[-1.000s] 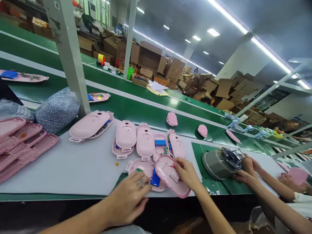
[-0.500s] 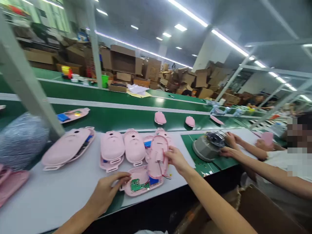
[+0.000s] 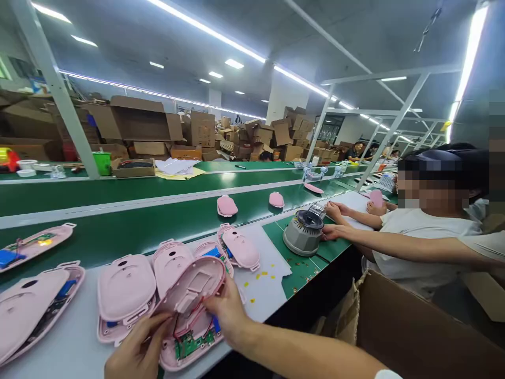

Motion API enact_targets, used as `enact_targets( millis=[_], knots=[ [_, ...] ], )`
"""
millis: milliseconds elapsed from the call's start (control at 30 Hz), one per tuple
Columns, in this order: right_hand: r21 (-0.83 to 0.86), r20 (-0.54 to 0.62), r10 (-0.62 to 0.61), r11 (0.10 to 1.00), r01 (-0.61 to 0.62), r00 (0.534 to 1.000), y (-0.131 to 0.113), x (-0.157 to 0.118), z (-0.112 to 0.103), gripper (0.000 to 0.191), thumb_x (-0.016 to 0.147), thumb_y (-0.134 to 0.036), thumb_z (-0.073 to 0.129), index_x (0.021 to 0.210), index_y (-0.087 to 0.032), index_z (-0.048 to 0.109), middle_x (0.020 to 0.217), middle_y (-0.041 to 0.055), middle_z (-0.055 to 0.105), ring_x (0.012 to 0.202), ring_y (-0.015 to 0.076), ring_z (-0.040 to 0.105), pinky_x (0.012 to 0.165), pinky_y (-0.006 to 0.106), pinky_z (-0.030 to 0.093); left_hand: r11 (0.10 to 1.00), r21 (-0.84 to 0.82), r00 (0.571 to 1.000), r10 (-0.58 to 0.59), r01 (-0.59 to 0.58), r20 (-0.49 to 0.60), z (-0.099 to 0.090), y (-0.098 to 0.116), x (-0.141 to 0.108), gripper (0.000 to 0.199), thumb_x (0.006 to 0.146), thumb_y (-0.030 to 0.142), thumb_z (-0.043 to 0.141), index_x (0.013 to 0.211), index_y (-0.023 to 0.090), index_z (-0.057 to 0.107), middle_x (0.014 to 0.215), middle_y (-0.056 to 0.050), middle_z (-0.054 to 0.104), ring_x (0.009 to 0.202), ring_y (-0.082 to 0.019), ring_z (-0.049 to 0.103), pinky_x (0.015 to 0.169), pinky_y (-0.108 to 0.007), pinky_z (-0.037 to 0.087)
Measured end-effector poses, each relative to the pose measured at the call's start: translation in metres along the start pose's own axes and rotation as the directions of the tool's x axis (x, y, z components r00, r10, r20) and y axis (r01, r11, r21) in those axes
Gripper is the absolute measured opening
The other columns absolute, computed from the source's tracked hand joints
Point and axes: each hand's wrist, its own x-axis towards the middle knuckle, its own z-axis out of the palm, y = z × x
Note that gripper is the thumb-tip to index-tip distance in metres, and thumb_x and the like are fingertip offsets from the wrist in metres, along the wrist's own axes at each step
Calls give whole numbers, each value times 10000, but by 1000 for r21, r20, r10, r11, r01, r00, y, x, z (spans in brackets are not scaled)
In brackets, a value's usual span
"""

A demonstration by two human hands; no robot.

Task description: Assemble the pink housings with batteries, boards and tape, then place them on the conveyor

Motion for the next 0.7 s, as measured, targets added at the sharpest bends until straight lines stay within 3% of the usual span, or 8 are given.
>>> enact_targets(
  millis=[67,100,167,233,300,400,533,700],
  knots=[
    [-234,50,-117,964,126,992,-27,2,-12,468,710,-293,647,1150,-200,517,1046,60,645,983,217,616,885,380,504,1000,3,1000,7,-7,9,1,0,-3,353,854,550,538,872,238,702,892,-17,703,757,-182,664,673,-244,539],
    [-400,120,-222,881,252,968,-43,5,-16,454,727,-288,644,1155,-194,522,1085,75,631,1029,218,595,938,389,469,1000,-5,999,13,-13,31,1,2,-6,343,865,533,535,869,234,702,878,-21,699,768,-184,658,679,-250,528],
    [-642,434,-309,553,531,847,-70,16,-15,480,761,-271,644,1219,-193,523,1245,109,567,1183,244,503,1066,442,336,999,-45,996,14,-10,92,-1,9,-13,314,898,480,516,863,227,698,838,-26,683,771,-179,639,688,-257,506],
    [-645,716,-143,236,727,683,-81,27,-4,420,789,-262,638,1197,-194,562,1236,122,576,1194,274,485,1091,495,249,996,-85,990,6,6,141,-2,15,-19,279,932,409,488,872,227,689,824,-24,659,790,-169,622,723,-263,494],
    [-594,804,111,95,799,585,-77,33,8,190,828,-254,598,1004,-189,631,1000,94,659,1003,256,579,991,452,342,993,-107,987,-28,46,158,-3,20,-25,250,951,348,468,891,232,682,912,-30,645,871,-164,612,794,-275,488],
    [-670,725,280,77,738,629,-56,29,6,150,887,-233,509,761,-193,579,754,28,643,732,183,585,697,287,380,981,-138,984,-119,137,134,-4,22,-35,221,952,308,477,883,236,674,1246,-42,546,1135,-184,539,983,-324,434],
    [-807,591,160,140,574,791,-41,20,-18,229,925,-305,453,728,-198,502,702,-2,600,645,148,520,590,245,289,962,-210,984,-160,174,79,-4,22,-42,173,932,292,527,890,240,687,1340,-40,465,1252,-207,458,1080,-357,373],
    [-806,578,105,231,546,809,-45,11,-23,303,931,-408,437,724,-201,513,648,-13,569,599,141,486,586,241,282,949,-292,993,-117,119,27,1,23,-37,184,921,235,540,911,288,716,1330,-13,494,1161,-184,541,993,-326,452]
  ],
)
